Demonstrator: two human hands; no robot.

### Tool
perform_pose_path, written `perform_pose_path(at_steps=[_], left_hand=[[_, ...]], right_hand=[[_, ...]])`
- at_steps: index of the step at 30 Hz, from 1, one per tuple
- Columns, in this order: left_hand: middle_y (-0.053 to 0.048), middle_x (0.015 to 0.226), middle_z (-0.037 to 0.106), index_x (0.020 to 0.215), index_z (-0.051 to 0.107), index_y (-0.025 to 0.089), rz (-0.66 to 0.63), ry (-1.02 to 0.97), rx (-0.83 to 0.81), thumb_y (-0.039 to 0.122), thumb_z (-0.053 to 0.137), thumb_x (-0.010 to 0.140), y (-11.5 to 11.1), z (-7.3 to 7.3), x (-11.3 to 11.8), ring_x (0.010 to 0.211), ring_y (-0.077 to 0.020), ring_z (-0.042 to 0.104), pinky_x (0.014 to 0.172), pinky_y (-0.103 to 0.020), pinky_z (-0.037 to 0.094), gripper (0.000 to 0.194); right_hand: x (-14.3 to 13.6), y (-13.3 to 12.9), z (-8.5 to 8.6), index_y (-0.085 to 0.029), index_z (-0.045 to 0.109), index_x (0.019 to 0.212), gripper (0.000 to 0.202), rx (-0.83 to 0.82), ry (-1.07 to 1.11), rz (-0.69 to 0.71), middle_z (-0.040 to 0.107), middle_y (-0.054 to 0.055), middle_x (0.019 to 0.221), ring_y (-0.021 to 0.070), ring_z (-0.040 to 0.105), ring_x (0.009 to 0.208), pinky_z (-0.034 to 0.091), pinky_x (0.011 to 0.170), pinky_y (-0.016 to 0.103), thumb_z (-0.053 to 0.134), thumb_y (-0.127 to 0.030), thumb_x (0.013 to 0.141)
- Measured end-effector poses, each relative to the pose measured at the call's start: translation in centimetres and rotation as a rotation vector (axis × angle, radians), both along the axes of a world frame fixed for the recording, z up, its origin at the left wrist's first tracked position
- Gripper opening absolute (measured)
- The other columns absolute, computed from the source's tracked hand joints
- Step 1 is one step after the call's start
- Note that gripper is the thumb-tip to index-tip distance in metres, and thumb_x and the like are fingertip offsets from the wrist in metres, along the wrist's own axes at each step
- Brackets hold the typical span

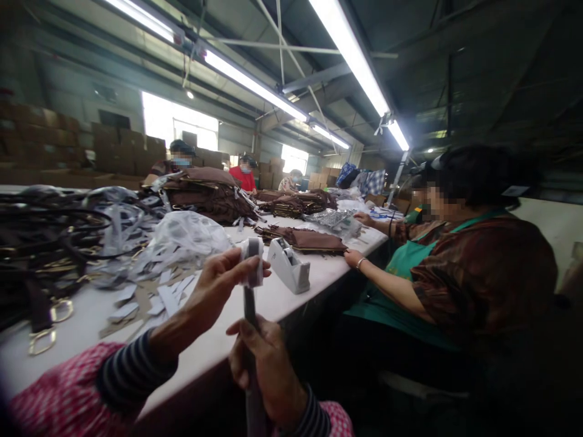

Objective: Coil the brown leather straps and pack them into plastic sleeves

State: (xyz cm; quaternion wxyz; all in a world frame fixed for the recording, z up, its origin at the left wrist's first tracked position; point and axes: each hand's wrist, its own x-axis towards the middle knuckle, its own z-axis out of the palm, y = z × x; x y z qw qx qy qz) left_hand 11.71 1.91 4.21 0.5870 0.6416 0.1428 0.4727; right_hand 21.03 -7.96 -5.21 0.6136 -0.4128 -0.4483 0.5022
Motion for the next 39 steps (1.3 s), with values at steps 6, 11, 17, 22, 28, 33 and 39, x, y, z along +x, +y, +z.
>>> perform_pose_path(at_steps=[6,11,17,22,28,33,39], left_hand=[[0.0,0.072,0.055,0.081,0.047,0.021,0.221,0.52,0.932,0.03,0.048,0.102,2.4,-3.8,-3.6,0.06,-0.0142,0.044,0.061,-0.03,0.029,0.022],[-0.004,0.084,0.062,0.091,0.053,0.021,0.081,0.747,1.056,0.049,0.05,0.101,1.8,-5.1,-5.8,0.07,-0.0182,0.053,0.065,-0.031,0.031,0.03],[0.001,0.072,0.058,0.08,0.056,0.021,-0.007,0.828,0.847,0.042,0.051,0.099,1.6,-5.0,-6.9,0.063,-0.0152,0.047,0.062,-0.029,0.026,0.029],[0.005,0.059,0.046,0.071,0.053,0.02,-0.174,0.9,0.499,0.064,0.062,0.087,2.2,-4.7,-6.8,0.056,-0.0128,0.042,0.054,-0.027,0.022,0.048],[0.0,0.073,0.061,0.078,0.062,0.019,-0.087,0.973,0.592,0.062,0.057,0.092,2.6,-5.6,-7.1,0.069,-0.0174,0.053,0.065,-0.026,0.034,0.045],[0.001,0.07,0.064,0.081,0.061,0.018,-0.329,0.75,0.18,0.055,0.066,0.089,2.5,-5.9,-6.7,0.064,-0.0153,0.057,0.061,-0.024,0.04,0.038],[0.0,0.051,0.052,0.063,0.06,0.014,-0.364,0.431,-0.168,0.056,0.051,0.096,2.9,-4.6,-5.6,0.046,-0.0104,0.041,0.048,-0.024,0.028,0.055]], right_hand=[[4.2,-0.9,2.0,-0.01,0.066,0.098,0.047,-0.208,-0.009,0.275,0.061,-0.001,0.055,0.0049,0.04,0.031,0.028,0.031,0.016,0.063,-0.057,0.092],[8.0,-0.1,5.7,-0.014,0.06,0.12,0.053,-0.29,-0.318,0.336,0.066,-0.003,0.062,0.0042,0.041,0.035,0.025,0.035,0.014,0.08,-0.043,0.08],[10.4,1.7,7.4,-0.015,0.069,0.101,0.038,-0.107,-0.631,0.166,0.058,-0.006,0.064,0.0061,0.039,0.05,0.027,0.045,0.017,0.084,-0.036,0.073],[10.4,3.3,6.1,-0.014,0.076,0.093,0.032,0.136,-0.82,0.09,0.066,0.001,0.079,0.0126,0.054,0.067,0.043,0.062,0.024,0.074,-0.046,0.086],[11.1,3.8,6.2,-0.014,0.074,0.084,0.039,0.192,-0.999,0.041,0.059,-0.002,0.066,0.0117,0.052,0.062,0.038,0.061,0.024,0.065,-0.051,0.093],[12.0,4.7,6.4,-0.013,0.074,0.084,0.038,0.107,-0.809,0.191,0.063,0.0,0.071,0.0118,0.054,0.061,0.042,0.06,0.024,0.07,-0.051,0.089],[9.5,5.7,3.7,-0.013,0.068,0.083,0.043,0.096,-0.494,0.249,0.067,0.002,0.072,0.0095,0.053,0.06,0.042,0.059,0.021,0.064,-0.054,0.092]])
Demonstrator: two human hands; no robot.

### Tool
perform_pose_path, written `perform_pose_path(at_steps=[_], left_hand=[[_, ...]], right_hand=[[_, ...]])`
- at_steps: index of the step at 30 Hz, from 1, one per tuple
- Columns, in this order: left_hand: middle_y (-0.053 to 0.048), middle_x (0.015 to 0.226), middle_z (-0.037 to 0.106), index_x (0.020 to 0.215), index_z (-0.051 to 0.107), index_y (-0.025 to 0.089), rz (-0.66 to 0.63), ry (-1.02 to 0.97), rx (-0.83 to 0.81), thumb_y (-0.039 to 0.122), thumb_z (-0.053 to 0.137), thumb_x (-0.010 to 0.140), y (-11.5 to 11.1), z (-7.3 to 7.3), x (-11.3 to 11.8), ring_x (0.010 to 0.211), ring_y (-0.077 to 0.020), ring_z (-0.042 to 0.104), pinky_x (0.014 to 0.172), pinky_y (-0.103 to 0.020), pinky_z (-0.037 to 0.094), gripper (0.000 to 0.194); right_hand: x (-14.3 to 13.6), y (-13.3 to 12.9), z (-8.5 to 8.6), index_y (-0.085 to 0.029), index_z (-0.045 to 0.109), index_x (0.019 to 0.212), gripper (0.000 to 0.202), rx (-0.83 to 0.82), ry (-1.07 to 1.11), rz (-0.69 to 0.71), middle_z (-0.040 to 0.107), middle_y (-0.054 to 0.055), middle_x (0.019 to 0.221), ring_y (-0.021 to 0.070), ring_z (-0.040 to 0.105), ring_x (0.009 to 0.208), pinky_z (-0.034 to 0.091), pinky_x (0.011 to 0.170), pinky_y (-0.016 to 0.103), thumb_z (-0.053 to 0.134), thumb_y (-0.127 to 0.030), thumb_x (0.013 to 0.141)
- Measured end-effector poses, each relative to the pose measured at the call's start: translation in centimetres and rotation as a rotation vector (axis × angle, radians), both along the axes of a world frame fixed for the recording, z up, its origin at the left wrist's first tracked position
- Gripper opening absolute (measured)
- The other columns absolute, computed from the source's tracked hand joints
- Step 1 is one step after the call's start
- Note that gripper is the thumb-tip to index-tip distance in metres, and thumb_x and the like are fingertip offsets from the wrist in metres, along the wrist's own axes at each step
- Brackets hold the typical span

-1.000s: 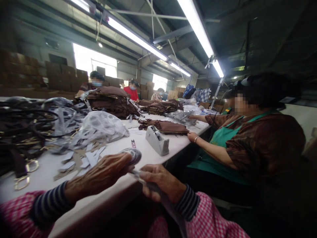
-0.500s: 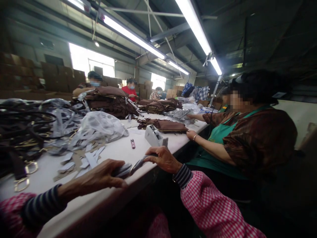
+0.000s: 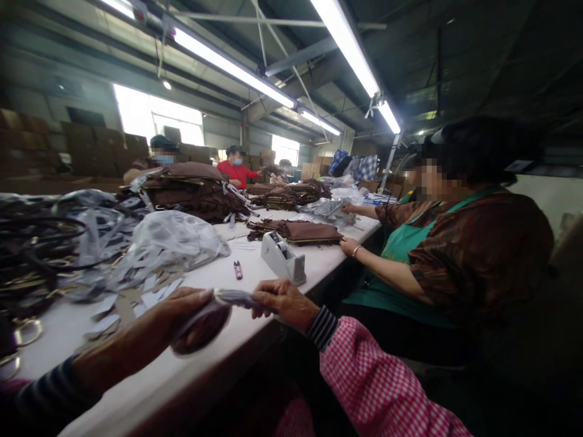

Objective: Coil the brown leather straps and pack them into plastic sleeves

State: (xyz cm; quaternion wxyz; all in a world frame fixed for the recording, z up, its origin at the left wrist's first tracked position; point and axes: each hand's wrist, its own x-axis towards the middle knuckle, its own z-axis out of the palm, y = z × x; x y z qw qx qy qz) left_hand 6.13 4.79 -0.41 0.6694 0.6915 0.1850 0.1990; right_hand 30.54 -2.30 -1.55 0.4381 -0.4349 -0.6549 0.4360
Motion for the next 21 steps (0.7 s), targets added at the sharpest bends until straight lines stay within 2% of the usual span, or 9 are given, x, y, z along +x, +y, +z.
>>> perform_pose_path(at_steps=[3,5,7,10,12,15,18,21], left_hand=[[0.0,0.038,0.041,0.045,0.05,0.017,0.119,-0.141,-0.087,0.056,0.043,0.099,0.4,0.8,1.0,0.042,-0.0107,0.038,0.05,-0.025,0.033,0.067],[0.0,0.035,0.039,0.04,0.048,0.018,0.144,-0.209,-0.16,0.057,0.041,0.099,0.4,1.4,1.9,0.039,-0.0109,0.039,0.051,-0.025,0.036,0.071],[-0.001,0.034,0.041,0.038,0.049,0.018,0.129,-0.283,-0.228,0.059,0.042,0.099,0.3,2.0,2.8,0.038,-0.0112,0.042,0.051,-0.025,0.039,0.074],[-0.001,0.031,0.04,0.035,0.048,0.017,0.134,-0.346,-0.325,0.062,0.043,0.098,0.1,2.5,3.6,0.035,-0.0103,0.041,0.048,-0.023,0.038,0.077],[0.0,0.029,0.038,0.036,0.048,0.017,0.2,-0.356,-0.409,0.065,0.042,0.097,0.1,2.5,3.8,0.031,-0.008,0.035,0.043,-0.021,0.032,0.078],[0.0,0.028,0.037,0.037,0.048,0.017,0.288,-0.362,-0.498,0.07,0.04,0.097,0.6,2.1,3.7,0.029,-0.0066,0.032,0.04,-0.02,0.028,0.08],[0.0,0.027,0.037,0.037,0.046,0.017,0.286,-0.361,-0.481,0.072,0.039,0.096,1.2,1.4,3.5,0.029,-0.0069,0.033,0.04,-0.02,0.028,0.081],[0.0,0.029,0.039,0.037,0.044,0.018,0.275,-0.366,-0.422,0.073,0.041,0.095,1.8,0.5,3.6,0.029,-0.007,0.035,0.041,-0.021,0.029,0.08]], right_hand=[[-3.5,0.4,-2.1,-0.016,0.06,0.079,0.052,0.027,0.268,-0.206,0.05,-0.005,0.054,0.0064,0.035,0.042,0.025,0.04,0.019,0.053,-0.066,0.095],[-6.0,0.8,-3.2,-0.018,0.057,0.08,0.052,0.113,0.383,-0.369,0.042,-0.007,0.051,0.0065,0.03,0.041,0.021,0.039,0.019,0.048,-0.067,0.097],[-7.9,1.1,-4.0,-0.02,0.058,0.082,0.051,0.213,0.448,-0.509,0.044,-0.006,0.054,0.0086,0.035,0.046,0.028,0.042,0.02,0.044,-0.066,0.099],[-9.6,1.1,-4.0,-0.021,0.063,0.098,0.049,0.355,0.374,-0.684,0.06,0.002,0.073,0.0159,0.054,0.062,0.045,0.052,0.026,0.049,-0.067,0.096],[-10.2,0.9,-3.3,-0.02,0.064,0.111,0.046,0.414,0.223,-0.714,0.068,0.005,0.089,0.0202,0.063,0.078,0.053,0.067,0.031,0.057,-0.061,0.094],[-10.5,0.7,-2.1,-0.019,0.062,0.114,0.033,0.455,0.061,-0.627,0.072,0.005,0.096,0.0204,0.068,0.088,0.053,0.082,0.031,0.056,-0.047,0.099],[-10.5,1.0,-1.9,-0.017,0.062,0.109,0.027,0.518,-0.071,-0.634,0.073,0.006,0.094,0.0204,0.071,0.087,0.053,0.08,0.03,0.048,-0.04,0.103],[-10.3,1.7,-2.7,-0.015,0.062,0.11,0.031,0.578,-0.228,-0.675,0.074,0.009,0.091,0.0221,0.073,0.081,0.052,0.069,0.029,0.041,-0.037,0.105]])
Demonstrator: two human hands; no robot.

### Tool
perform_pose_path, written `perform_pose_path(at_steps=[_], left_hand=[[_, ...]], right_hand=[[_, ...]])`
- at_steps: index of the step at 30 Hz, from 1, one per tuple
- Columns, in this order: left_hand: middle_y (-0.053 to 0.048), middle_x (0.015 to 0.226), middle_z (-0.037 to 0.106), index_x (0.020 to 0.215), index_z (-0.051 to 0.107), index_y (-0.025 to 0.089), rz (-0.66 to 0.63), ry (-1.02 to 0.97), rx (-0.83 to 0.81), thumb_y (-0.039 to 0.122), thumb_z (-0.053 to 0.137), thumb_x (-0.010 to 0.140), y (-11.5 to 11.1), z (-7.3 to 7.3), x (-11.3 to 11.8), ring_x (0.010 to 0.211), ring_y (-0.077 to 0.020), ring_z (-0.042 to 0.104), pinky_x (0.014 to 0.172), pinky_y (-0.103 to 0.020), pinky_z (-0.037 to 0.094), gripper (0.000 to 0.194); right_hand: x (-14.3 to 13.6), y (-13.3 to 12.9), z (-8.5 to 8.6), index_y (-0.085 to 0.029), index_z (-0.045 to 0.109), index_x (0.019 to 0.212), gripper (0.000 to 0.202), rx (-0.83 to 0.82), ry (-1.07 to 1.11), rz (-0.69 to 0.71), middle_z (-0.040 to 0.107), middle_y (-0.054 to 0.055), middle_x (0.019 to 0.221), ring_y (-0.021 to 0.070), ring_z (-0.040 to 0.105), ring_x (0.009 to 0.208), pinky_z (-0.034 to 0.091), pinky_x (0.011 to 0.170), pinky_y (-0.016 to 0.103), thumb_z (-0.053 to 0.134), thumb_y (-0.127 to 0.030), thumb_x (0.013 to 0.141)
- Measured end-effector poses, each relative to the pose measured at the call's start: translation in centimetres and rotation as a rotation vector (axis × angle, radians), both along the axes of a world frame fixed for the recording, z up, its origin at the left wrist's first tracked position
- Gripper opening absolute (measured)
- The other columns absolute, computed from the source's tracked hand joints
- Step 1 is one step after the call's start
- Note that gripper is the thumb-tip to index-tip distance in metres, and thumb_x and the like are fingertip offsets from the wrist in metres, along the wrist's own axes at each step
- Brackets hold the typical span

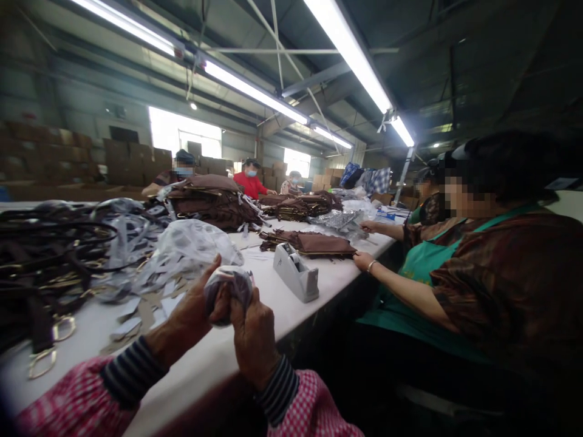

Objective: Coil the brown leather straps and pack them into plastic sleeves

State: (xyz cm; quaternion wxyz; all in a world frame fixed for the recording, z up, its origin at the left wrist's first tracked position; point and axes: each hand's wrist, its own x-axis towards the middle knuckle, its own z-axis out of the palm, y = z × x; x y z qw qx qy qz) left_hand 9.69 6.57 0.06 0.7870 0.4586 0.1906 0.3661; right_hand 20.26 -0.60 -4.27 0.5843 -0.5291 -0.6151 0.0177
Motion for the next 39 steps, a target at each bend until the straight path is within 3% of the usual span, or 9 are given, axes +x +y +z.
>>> perform_pose_path(at_steps=[4,7,19,21,25,28,31,35,39], left_hand=[[0.001,0.031,0.041,0.039,0.045,0.018,0.066,-0.026,0.002,0.077,0.049,0.089,0.1,-1.0,0.3,0.029,-0.0068,0.035,0.038,-0.021,0.026,0.077],[0.003,0.033,0.042,0.043,0.044,0.019,0.207,-0.068,-0.058,0.077,0.055,0.085,-0.1,-1.4,0.6,0.029,-0.0066,0.033,0.035,-0.021,0.022,0.072],[0.002,0.043,0.053,0.052,0.057,0.017,0.483,0.05,-0.047,0.067,0.07,0.079,-0.8,-0.6,1.4,0.037,-0.01,0.044,0.04,-0.023,0.033,0.057],[0.001,0.055,0.062,0.064,0.065,0.016,0.41,0.044,-0.012,0.06,0.074,0.078,-0.8,-0.4,1.1,0.046,-0.0106,0.049,0.046,-0.022,0.039,0.048],[-0.003,0.081,0.07,0.089,0.072,0.015,0.042,-0.012,0.075,0.054,0.072,0.085,-0.4,-0.1,-0.1,0.065,-0.014,0.058,0.061,-0.024,0.049,0.04],[-0.004,0.081,0.068,0.089,0.072,0.014,-0.087,0.01,0.201,0.052,0.066,0.092,0.0,0.1,-1.1,0.068,-0.0145,0.057,0.069,-0.026,0.05,0.038],[-0.006,0.089,0.07,0.085,0.072,0.015,-0.141,0.095,0.363,0.051,0.062,0.094,0.7,0.4,-2.4,0.076,-0.0164,0.059,0.077,-0.029,0.049,0.039],[-0.01,0.12,0.068,0.093,0.077,0.018,-0.077,0.32,0.579,0.06,0.046,0.098,1.8,1.5,-4.6,0.107,-0.0246,0.059,0.084,-0.029,0.047,0.052],[-0.006,0.097,0.073,0.09,0.079,0.021,-0.06,0.561,0.857,0.058,0.066,0.087,2.8,2.4,-4.8,0.09,-0.0246,0.062,0.075,-0.027,0.045,0.039]], right_hand=[[0.3,0.9,-1.0,-0.01,0.062,0.113,0.038,0.005,-0.142,-0.119,0.074,0.011,0.08,0.024,0.074,0.07,0.049,0.06,0.03,0.037,-0.037,0.105],[0.3,1.2,-1.2,-0.009,0.062,0.111,0.039,-0.028,-0.19,-0.164,0.073,0.011,0.075,0.0246,0.073,0.065,0.048,0.058,0.03,0.036,-0.037,0.105],[1.5,1.9,-0.6,-0.014,0.064,0.113,0.037,-0.064,-0.133,-0.043,0.073,0.01,0.081,0.0242,0.074,0.081,0.055,0.073,0.029,0.039,-0.039,0.104],[2.2,1.8,-0.7,-0.015,0.066,0.112,0.035,-0.041,-0.176,-0.057,0.073,0.009,0.08,0.0235,0.073,0.078,0.055,0.07,0.029,0.04,-0.037,0.104],[3.3,1.4,-0.8,-0.017,0.067,0.107,0.034,0.003,-0.242,-0.039,0.071,0.007,0.074,0.022,0.072,0.068,0.054,0.064,0.028,0.039,-0.035,0.104],[3.8,0.8,-0.6,-0.018,0.066,0.106,0.031,0.019,-0.284,0.01,0.072,0.007,0.075,0.0223,0.071,0.067,0.055,0.065,0.03,0.039,-0.033,0.104],[4.5,0.2,-0.3,-0.017,0.062,0.107,0.028,0.083,-0.359,0.003,0.072,0.008,0.077,0.0224,0.07,0.066,0.054,0.064,0.032,0.038,-0.032,0.105],[6.0,0.3,-0.3,-0.015,0.058,0.105,0.028,0.15,-0.616,-0.022,0.071,0.008,0.08,0.0204,0.068,0.067,0.05,0.063,0.031,0.036,-0.033,0.107],[7.4,2.6,-1.2,-0.013,0.059,0.096,0.031,0.159,-0.967,-0.09,0.065,0.008,0.074,0.0203,0.06,0.062,0.042,0.055,0.031,0.036,-0.033,0.107]])
